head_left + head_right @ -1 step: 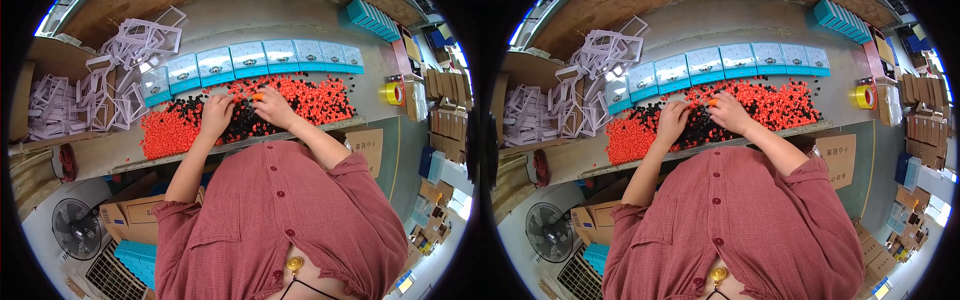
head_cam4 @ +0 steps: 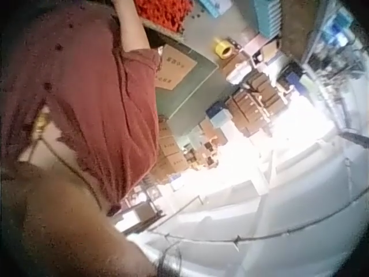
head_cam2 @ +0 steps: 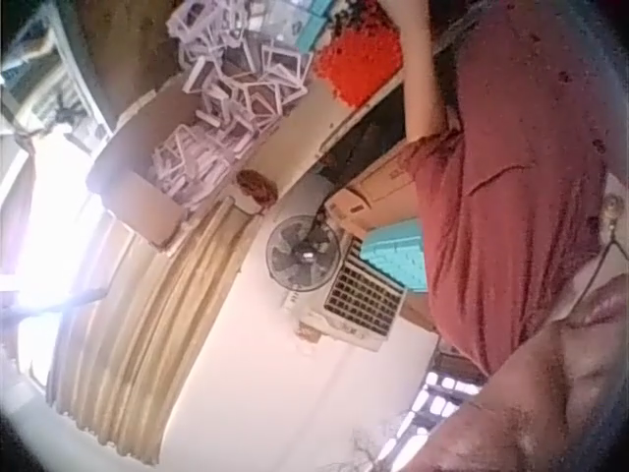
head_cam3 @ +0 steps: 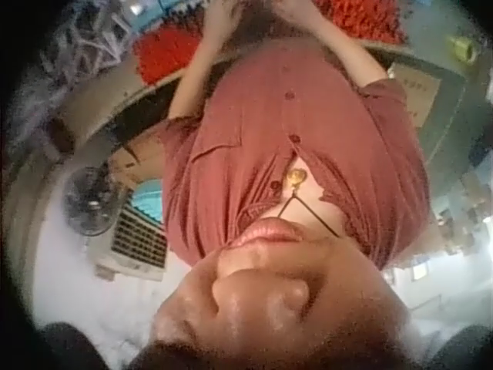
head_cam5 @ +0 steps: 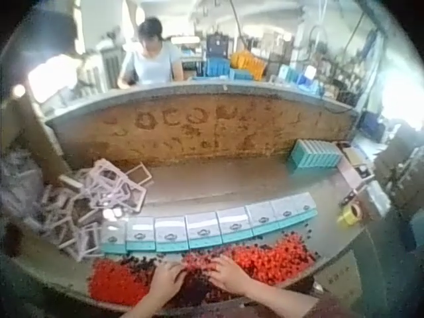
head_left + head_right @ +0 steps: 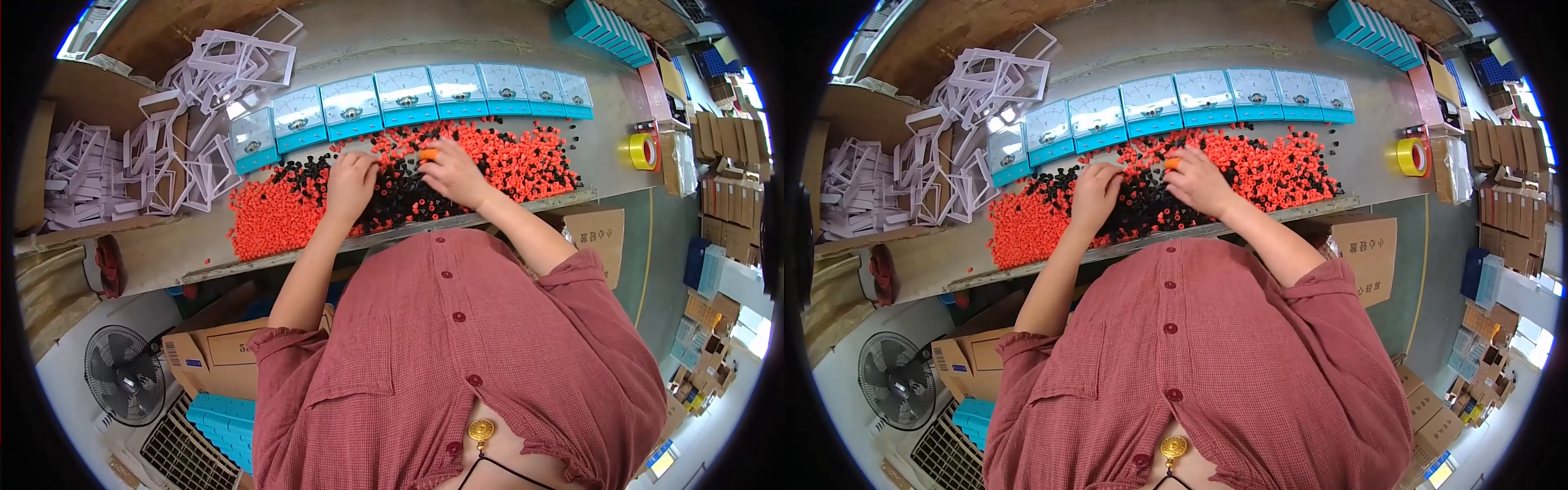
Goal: The person is assembling analog meters by attaching clear plastic covers and organizing them on a workbench.
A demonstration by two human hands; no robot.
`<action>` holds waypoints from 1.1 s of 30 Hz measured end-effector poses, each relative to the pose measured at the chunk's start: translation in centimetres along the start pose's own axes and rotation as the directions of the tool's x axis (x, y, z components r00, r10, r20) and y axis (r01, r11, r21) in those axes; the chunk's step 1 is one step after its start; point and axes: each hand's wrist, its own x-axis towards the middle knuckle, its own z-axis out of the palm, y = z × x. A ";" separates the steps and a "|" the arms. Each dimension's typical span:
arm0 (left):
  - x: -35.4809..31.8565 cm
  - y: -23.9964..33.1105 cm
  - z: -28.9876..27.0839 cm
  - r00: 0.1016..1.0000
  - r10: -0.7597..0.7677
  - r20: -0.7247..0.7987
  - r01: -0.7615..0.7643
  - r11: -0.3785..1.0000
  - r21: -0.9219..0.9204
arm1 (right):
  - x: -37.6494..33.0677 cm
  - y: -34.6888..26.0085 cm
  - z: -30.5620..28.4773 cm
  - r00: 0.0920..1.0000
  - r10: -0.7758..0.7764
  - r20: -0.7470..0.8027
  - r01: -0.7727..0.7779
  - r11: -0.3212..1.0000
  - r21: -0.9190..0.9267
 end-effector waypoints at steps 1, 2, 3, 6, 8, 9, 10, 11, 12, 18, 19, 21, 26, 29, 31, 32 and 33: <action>0.5 0.0 -0.1 1.000 0.002 -0.001 -0.002 1.000 -0.006 | -0.3 0.5 -0.7 1.000 0.018 -0.008 -0.018 1.000 -0.009; 1.0 -0.1 0.0 1.000 -0.008 -0.018 0.008 1.000 0.013 | -0.6 0.8 -1.1 0.998 0.044 -0.053 -0.044 0.999 0.006; 1.6 -0.2 0.2 0.999 -0.018 -0.038 0.019 0.999 0.033 | -0.4 0.8 -1.3 0.998 0.044 -0.050 -0.044 0.999 0.000; 3.4 0.4 2.0 0.998 0.053 -0.023 -0.051 0.993 0.104 | 0.7 0.6 -1.8 0.951 0.211 -0.228 -0.216 0.976 0.004; 4.3 0.5 3.0 0.986 0.166 0.028 -0.168 0.952 0.255 | 1.7 0.7 -1.8 0.941 0.242 -0.237 -0.258 0.965 -0.039; 4.5 0.5 3.3 0.985 0.168 0.028 -0.170 0.953 0.252 | 2.1 0.9 -1.8 0.927 0.278 -0.252 -0.306 0.949 -0.079; 4.7 0.5 3.7 0.983 0.160 0.094 -0.181 0.937 0.298 | 2.4 1.2 -1.6 0.926 0.269 -0.267 -0.309 0.943 -0.124; 4.7 0.5 3.8 0.976 0.147 0.159 -0.194 0.919 0.344 | 2.8 1.4 -1.5 0.926 0.267 -0.267 -0.308 0.943 -0.125; 4.6 0.5 4.0 0.976 0.149 0.161 -0.196 0.919 0.342 | 3.0 1.7 -1.2 0.927 0.270 -0.260 -0.311 0.941 -0.131; 4.3 1.0 3.8 0.985 0.062 0.161 -0.109 0.947 0.302 | 4.8 1.5 0.9 0.967 0.198 -0.161 -0.232 0.945 -0.229; 4.3 1.2 3.6 0.987 0.034 0.158 -0.077 0.958 0.277 | 4.8 1.5 1.1 0.969 0.218 -0.114 -0.241 0.931 -0.275; 4.2 1.5 3.3 0.988 0.006 0.157 -0.046 0.967 0.252 | 4.7 1.4 1.2 0.969 0.215 -0.121 -0.242 0.925 -0.294; 5.1 0.8 3.1 0.993 -0.013 -0.119 0.020 0.998 0.059 | 4.3 0.8 0.0 0.915 0.331 -0.229 -0.363 0.925 -0.113; 6.6 0.8 2.8 0.991 -0.020 -0.131 0.031 0.996 0.079 | 3.5 2.5 -1.1 0.847 0.396 -0.354 -0.440 0.897 -0.048; 7.0 0.6 2.9 0.992 0.013 -0.127 0.001 0.994 0.111 | 3.3 3.2 -2.2 0.824 0.450 -0.343 -0.489 0.872 -0.032; 7.1 0.6 2.8 0.995 0.005 -0.097 0.010 0.988 0.154 | 3.3 3.8 -2.6 0.817 0.461 -0.347 -0.505 0.862 -0.042; 7.2 0.7 2.7 0.998 0.000 -0.062 0.013 0.981 0.195 | 3.3 4.1 -2.9 0.806 0.476 -0.353 -0.525 0.850 -0.053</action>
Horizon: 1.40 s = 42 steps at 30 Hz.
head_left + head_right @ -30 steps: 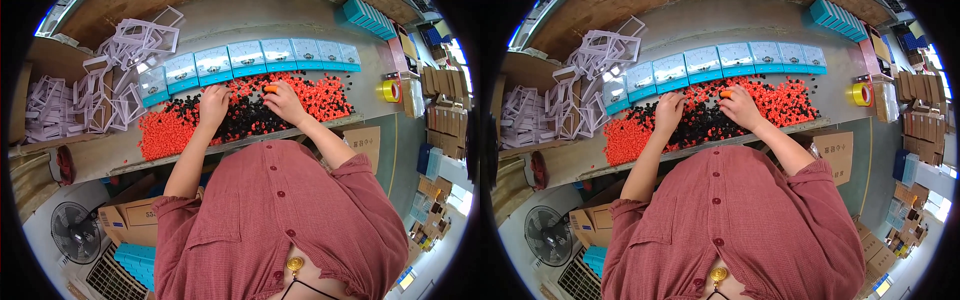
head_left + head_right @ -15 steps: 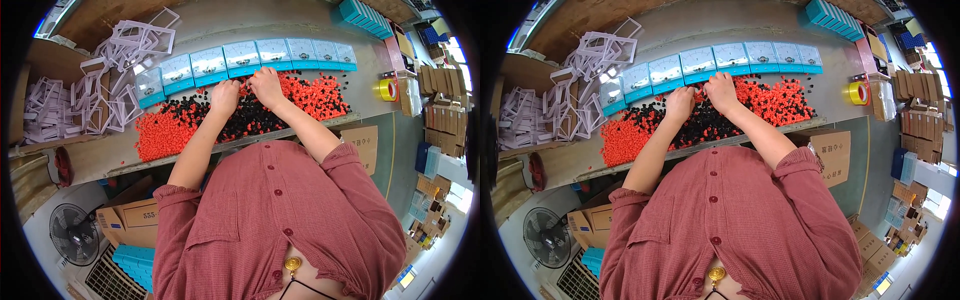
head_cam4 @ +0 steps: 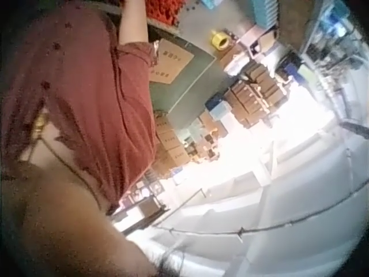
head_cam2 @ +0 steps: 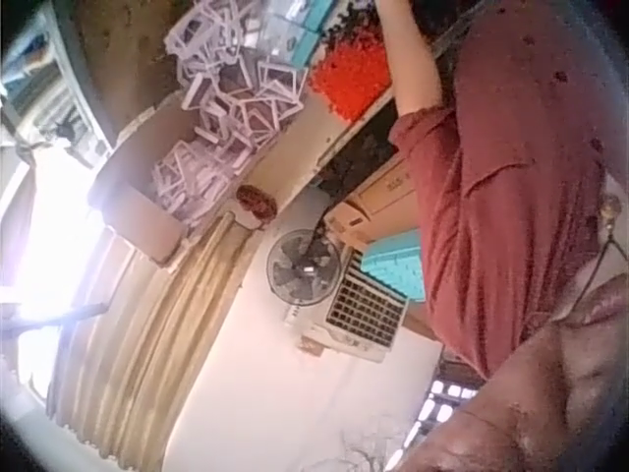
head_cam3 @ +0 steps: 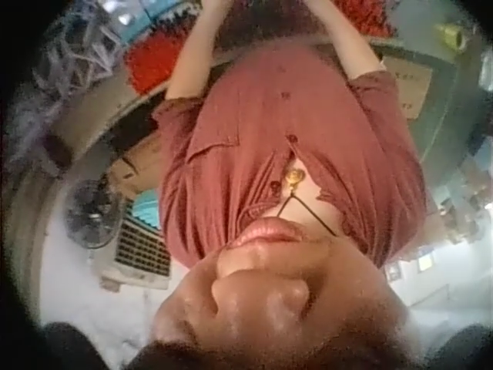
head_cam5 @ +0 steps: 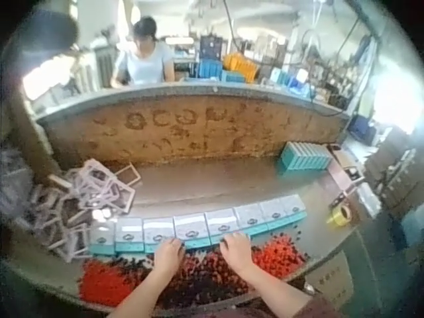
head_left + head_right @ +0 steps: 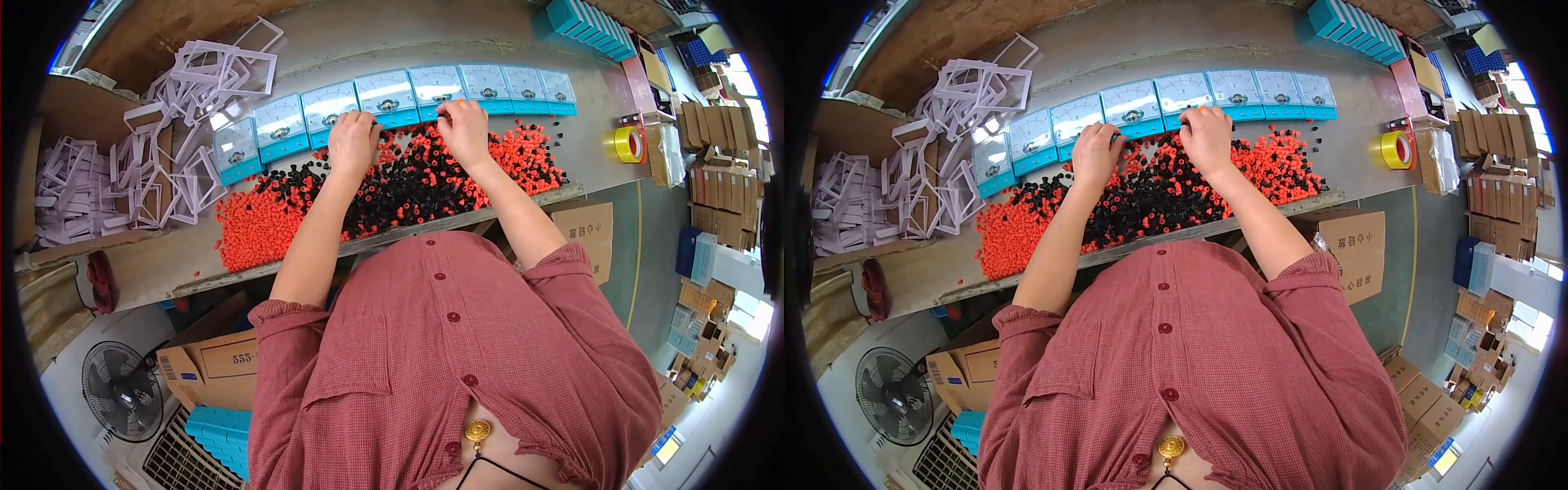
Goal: The person is assembling analog meters by attaching clear plastic covers and organizing them on a workbench.
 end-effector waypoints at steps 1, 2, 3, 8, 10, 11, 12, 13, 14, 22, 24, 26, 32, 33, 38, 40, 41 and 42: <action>0.2 0.1 -0.1 1.000 0.002 0.001 -0.002 1.000 -0.001 | 0.2 0.1 -0.1 1.000 0.001 0.008 -0.001 0.999 -0.034; 0.5 0.2 -0.2 0.999 -0.014 0.041 0.012 0.999 0.045 | 0.5 0.1 -0.1 1.000 0.002 0.007 -0.002 0.999 -0.035; 0.7 0.3 -0.2 0.996 -0.031 0.081 0.024 0.995 0.093 | 0.7 -0.1 0.0 0.999 -0.012 0.045 0.015 0.997 -0.070; 0.4 0.1 0.4 0.998 0.043 0.041 -0.047 0.995 0.087 | 1.3 -0.4 1.1 0.988 -0.094 0.123 0.114 0.979 -0.170; 0.2 0.2 0.4 0.996 0.090 0.013 -0.090 0.994 0.065 | 1.4 -0.3 1.2 0.977 -0.132 0.165 0.172 0.951 -0.257; 0.2 0.4 0.5 0.997 0.080 0.004 -0.080 0.996 0.051 | 1.3 -0.3 1.1 0.975 -0.123 0.183 0.171 0.947 -0.272; 0.2 0.5 0.5 0.998 0.069 -0.007 -0.069 0.997 0.037 | 1.3 -0.2 1.1 0.975 -0.123 0.183 0.170 0.947 -0.273; 0.3 0.5 0.7 0.998 0.069 -0.007 -0.069 0.997 0.037 | 1.2 0.0 1.2 0.971 -0.148 0.189 0.197 0.942 -0.273; 0.3 0.5 0.9 0.998 0.065 -0.023 -0.064 0.998 0.017 | 1.2 0.1 1.2 0.965 -0.174 0.195 0.224 0.935 -0.274; -0.8 2.8 0.9 0.988 0.131 0.076 -0.133 0.991 0.028 | 1.8 -0.2 0.8 0.936 -0.276 0.217 0.333 0.895 -0.296; -1.6 2.7 1.7 0.979 0.094 0.183 -0.126 0.977 0.174 | 1.8 -0.1 0.8 0.937 -0.264 0.229 0.327 0.891 -0.313; -1.9 2.6 1.9 0.975 0.110 0.193 -0.146 0.972 0.186 | 1.8 -0.1 0.8 0.940 -0.221 0.261 0.307 0.881 -0.360; -2.5 2.7 1.9 0.979 0.099 0.178 -0.132 0.973 0.188 | 2.4 -0.6 0.4 0.920 -0.098 0.379 0.257 0.882 -0.395; -2.6 2.8 1.7 0.987 0.069 0.148 -0.094 0.981 0.168 | 2.4 -0.6 0.4 0.919 -0.105 0.380 0.262 0.883 -0.390; -3.0 2.1 0.5 0.998 0.013 0.059 -0.012 1.000 -0.009 | 2.2 -0.4 0.9 0.934 -0.277 0.224 0.349 0.839 -0.418; -3.1 1.7 0.1 0.999 -0.018 0.038 0.020 0.997 -0.079 | 2.6 -0.7 0.7 0.936 -0.267 0.229 0.339 0.857 -0.387; -3.4 1.4 -0.3 0.999 -0.024 0.031 0.027 0.995 -0.096 | 2.8 -0.8 0.4 0.939 -0.219 0.265 0.311 0.872 -0.378; -3.5 1.1 -0.6 0.999 -0.027 0.025 0.029 0.993 -0.116 | 2.9 -0.9 0.2 0.939 -0.168 0.299 0.278 0.885 -0.373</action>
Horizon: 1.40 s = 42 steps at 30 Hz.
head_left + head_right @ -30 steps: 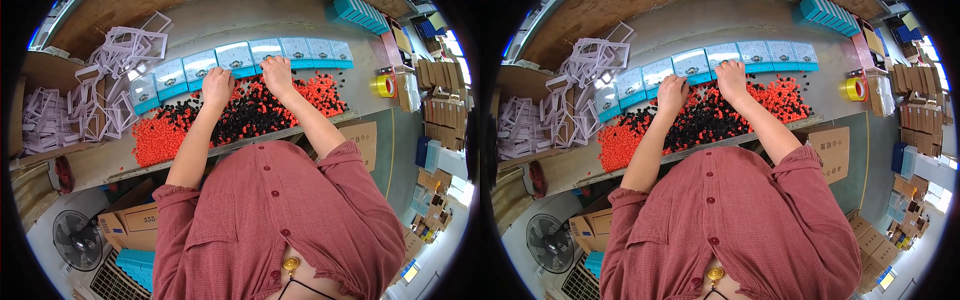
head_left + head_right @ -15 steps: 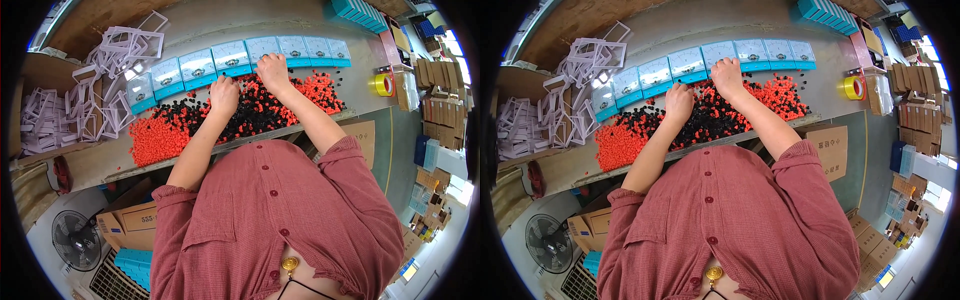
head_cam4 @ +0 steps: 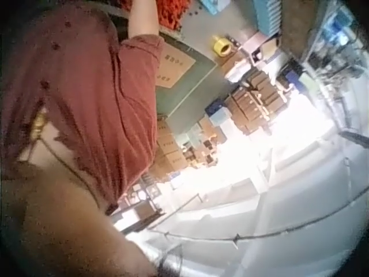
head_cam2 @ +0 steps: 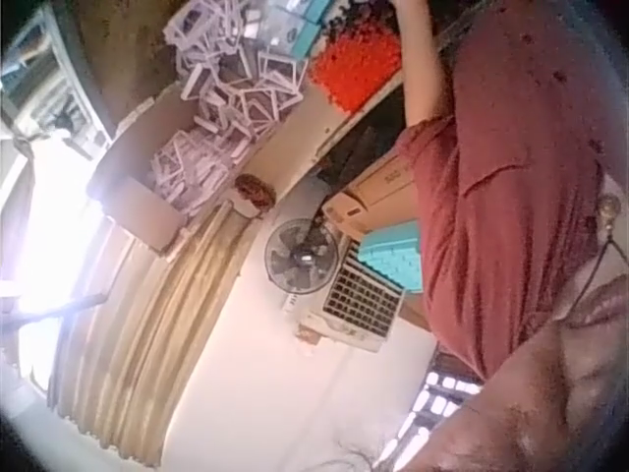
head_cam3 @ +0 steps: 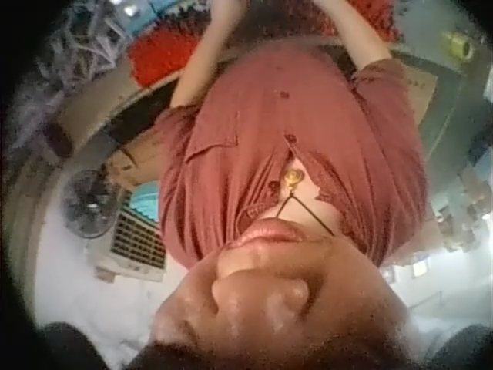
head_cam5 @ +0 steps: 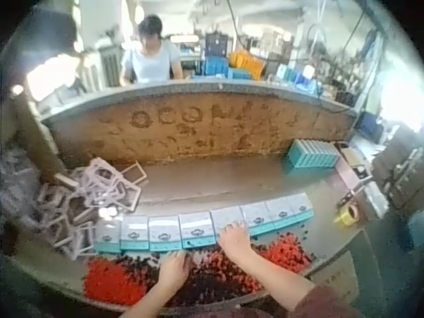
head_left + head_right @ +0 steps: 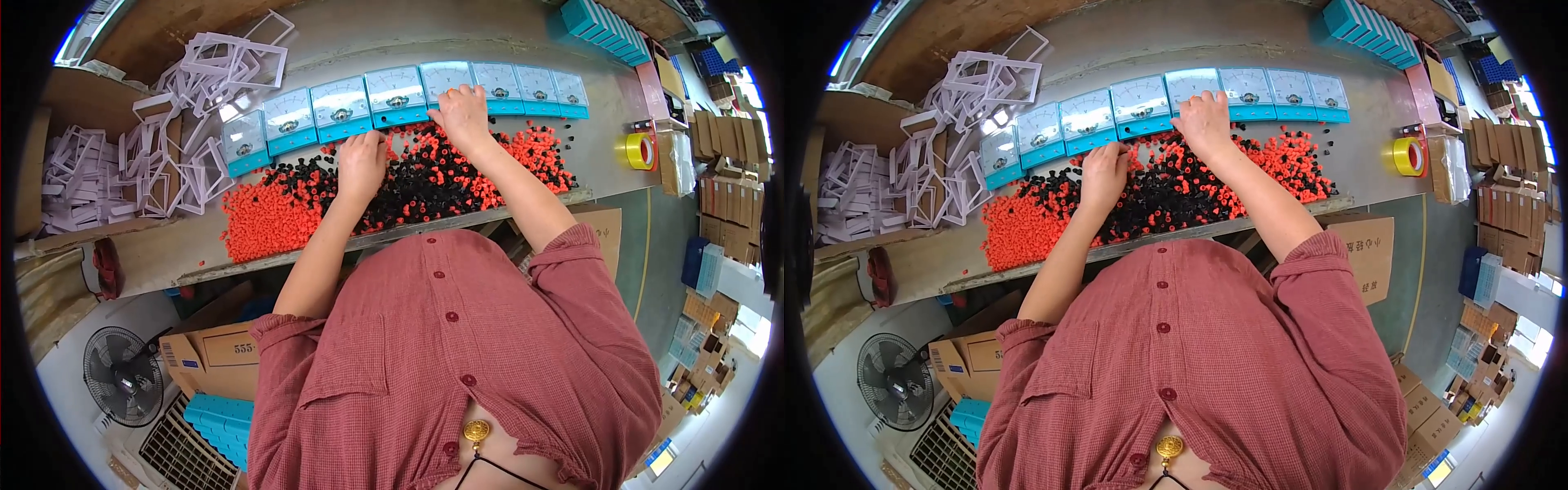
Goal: The person is assembling analog meters by attaching clear plastic covers and organizing them on a workbench.
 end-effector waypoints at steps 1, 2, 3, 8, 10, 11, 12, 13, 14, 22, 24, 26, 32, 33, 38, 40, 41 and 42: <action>-0.1 -0.4 -0.4 0.999 -0.041 0.001 0.041 0.999 -0.029 | 0.0 0.1 0.2 1.000 0.002 0.000 -0.002 1.000 0.001; -0.3 -0.9 -0.9 0.999 -0.040 0.003 0.040 0.999 -0.028 | 0.0 0.2 0.5 0.999 -0.042 -0.027 0.042 0.999 -0.019; -0.3 -1.3 -1.6 0.994 -0.097 -0.043 0.095 0.995 -0.039 | 0.0 0.4 0.7 0.995 -0.086 -0.051 0.084 0.996 -0.041; -0.5 -4.9 -4.1 0.957 -0.184 -0.224 0.201 0.978 0.054 | 0.2 0.5 0.5 1.000 -0.018 -0.024 0.018 1.000 0.014; -0.2 -5.2 -4.6 0.959 -0.162 -0.232 0.185 0.979 0.082 | 0.1 0.6 0.6 0.994 -0.021 -0.108 0.023 1.000 0.016; -0.1 -5.7 -4.4 0.963 -0.090 -0.255 0.125 0.984 0.125 | 0.1 0.7 1.0 0.989 -0.062 -0.132 0.064 0.998 0.009; 0.0 -5.6 -4.4 0.963 -0.090 -0.255 0.124 0.985 0.122 | 0.2 0.7 1.0 0.983 -0.100 -0.156 0.101 0.995 -0.001; 0.2 -5.5 -4.4 0.971 -0.050 -0.234 0.096 0.977 0.190 | 0.2 0.8 0.9 0.983 -0.099 -0.155 0.100 0.995 -0.004; 0.3 -5.5 -4.4 0.978 -0.011 -0.210 0.065 0.964 0.256 | 0.2 0.9 0.7 0.998 -0.040 -0.040 0.041 0.999 0.020; 0.0 -6.0 -4.1 0.977 -0.088 -0.195 0.149 0.936 0.320 | -3.7 -0.8 1.9 0.994 -0.109 0.010 0.107 0.986 0.125; -0.1 -6.0 -3.9 0.977 -0.081 -0.196 0.137 0.946 0.293 | -4.1 -0.7 2.2 0.995 -0.104 -0.007 0.104 0.988 0.116; -0.3 -5.9 -3.8 0.975 -0.027 -0.222 0.092 0.953 0.290 | -4.1 -0.9 2.3 0.999 -0.042 0.007 0.040 0.988 0.150; 0.0 -5.3 -4.0 0.977 -0.011 -0.212 0.077 0.950 0.304 | -4.4 -0.7 2.6 1.000 0.023 0.022 -0.026 0.980 0.198; 0.1 -5.2 -4.1 0.977 -0.007 -0.213 0.072 0.952 0.298 | -4.5 -0.8 2.5 0.999 0.027 0.022 -0.031 0.981 0.191; -0.3 -5.9 -4.1 0.977 -0.109 -0.183 0.166 0.926 0.339 | -4.7 0.0 1.7 0.967 0.180 -0.183 -0.114 0.940 0.321; -0.4 -5.7 -3.9 0.977 -0.099 -0.191 0.160 0.928 0.336 | -4.5 1.8 1.0 0.956 0.263 -0.130 -0.219 0.935 0.279; -0.5 -5.6 -3.9 0.979 -0.054 -0.199 0.121 0.932 0.340 | -4.5 2.7 0.6 0.944 0.299 -0.143 -0.255 0.931 0.262; -0.4 -5.4 -3.9 0.978 -0.008 -0.207 0.080 0.935 0.344 | -4.5 3.7 0.3 0.929 0.335 -0.157 -0.292 0.925 0.244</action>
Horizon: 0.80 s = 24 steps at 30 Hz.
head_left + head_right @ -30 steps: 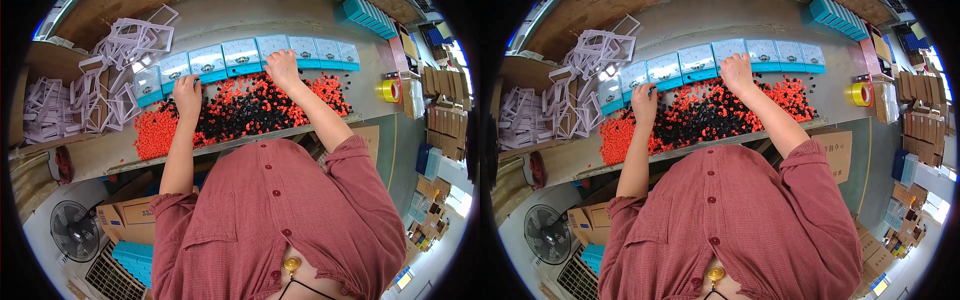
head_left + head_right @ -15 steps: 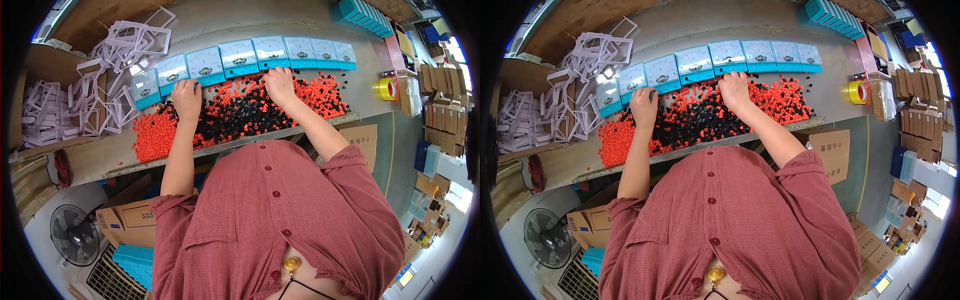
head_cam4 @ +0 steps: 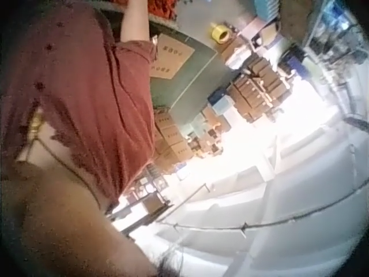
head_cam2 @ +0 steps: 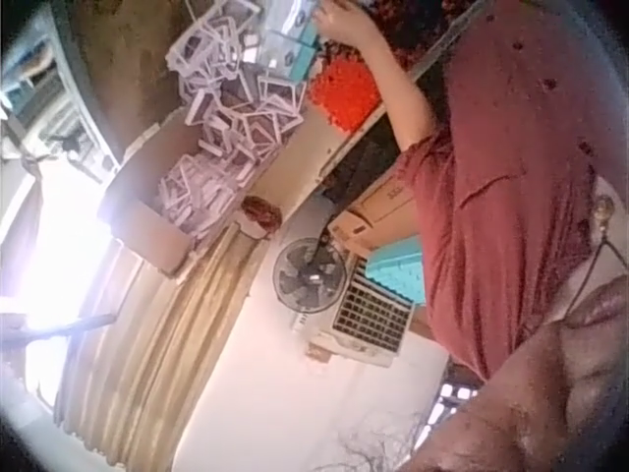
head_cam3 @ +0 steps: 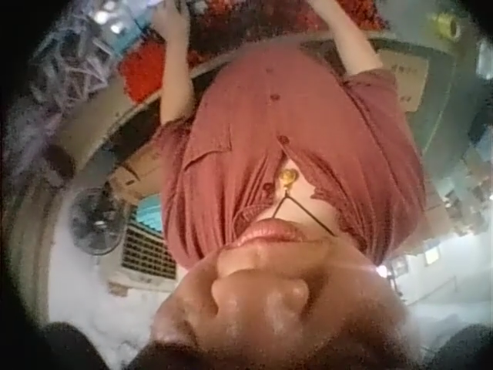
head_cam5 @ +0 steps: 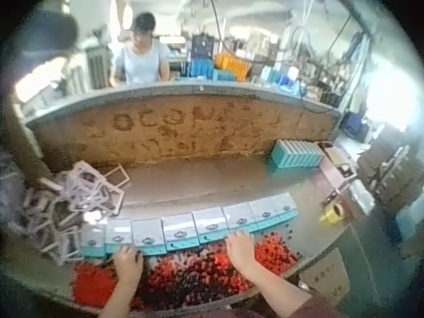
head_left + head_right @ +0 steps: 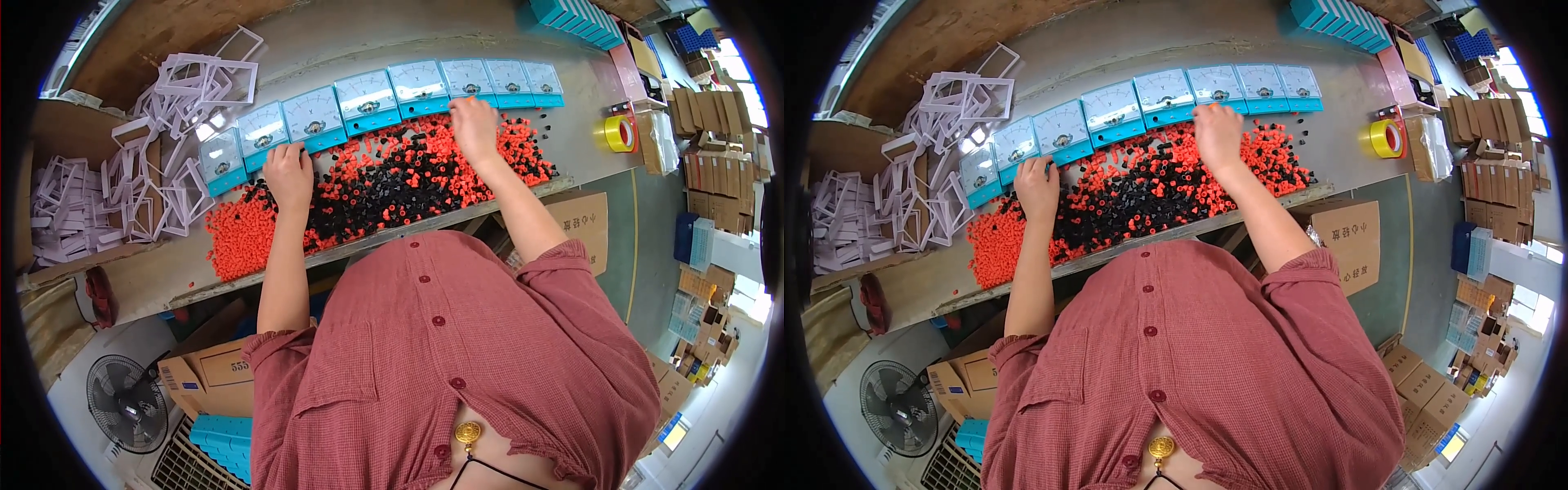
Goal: The person is assembling analog meters by attaching clear plastic covers and organizing them on a workbench.
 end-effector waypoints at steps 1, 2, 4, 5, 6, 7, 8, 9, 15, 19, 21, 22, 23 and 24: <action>0.1 0.2 0.0 1.000 0.001 0.000 -0.001 1.000 0.000 | 0.3 1.0 0.0 1.000 0.001 0.000 -0.001 1.000 0.000; 0.1 0.3 -0.1 1.000 -0.022 0.013 0.023 0.999 -0.027 | 0.6 2.1 0.1 1.000 0.016 -0.003 -0.016 1.000 -0.027; 0.1 0.2 0.0 0.998 -0.052 0.025 0.053 0.997 -0.048 | 1.2 2.8 0.1 1.000 0.025 -0.002 -0.025 0.998 -0.049; 0.1 0.1 0.3 0.999 -0.034 0.025 0.036 0.996 -0.079 | 1.4 2.9 0.1 0.998 0.046 0.032 -0.044 0.997 -0.060; 0.3 0.0 0.3 1.000 -0.016 0.023 0.019 0.994 -0.110 | 1.6 2.9 0.1 0.996 0.067 0.065 -0.063 0.996 -0.069; 0.4 0.1 0.2 1.000 -0.020 0.022 0.022 0.994 -0.105 | 1.7 3.0 0.2 0.994 0.062 0.086 -0.054 0.994 -0.094; 0.5 0.2 0.3 0.999 0.029 0.040 -0.023 0.989 -0.144 | 1.8 3.1 0.3 0.995 0.057 0.088 -0.050 0.995 -0.090; 0.8 0.7 0.2 0.995 0.081 0.056 -0.069 0.980 -0.187 | 1.9 3.4 0.4 0.994 0.034 0.102 -0.024 0.994 -0.105; 1.2 0.9 -0.1 1.000 -0.026 0.017 0.028 0.991 -0.133 | 1.5 3.1 0.5 0.990 -0.030 0.138 0.057 0.980 -0.191; 0.3 2.5 0.5 0.992 0.108 0.072 -0.095 0.982 -0.161 | 2.3 2.4 -0.3 0.960 0.075 0.269 0.018 0.945 -0.327; -0.6 2.8 0.8 0.970 0.122 0.212 -0.093 0.986 -0.141 | 2.7 2.3 -0.4 0.955 0.071 0.288 0.034 0.938 -0.344; -0.9 2.9 1.0 0.970 0.120 0.211 -0.092 0.986 -0.137 | 2.8 2.2 -0.4 0.949 0.066 0.309 0.053 0.931 -0.360; -1.2 2.9 1.3 0.971 0.100 0.217 -0.075 0.990 -0.121 | 3.0 2.1 -0.6 0.949 0.060 0.309 0.056 0.933 -0.355; -1.4 2.9 1.2 0.972 0.078 0.224 -0.056 0.993 -0.102 | 3.2 1.9 -0.7 0.941 0.073 0.332 0.058 0.928 -0.367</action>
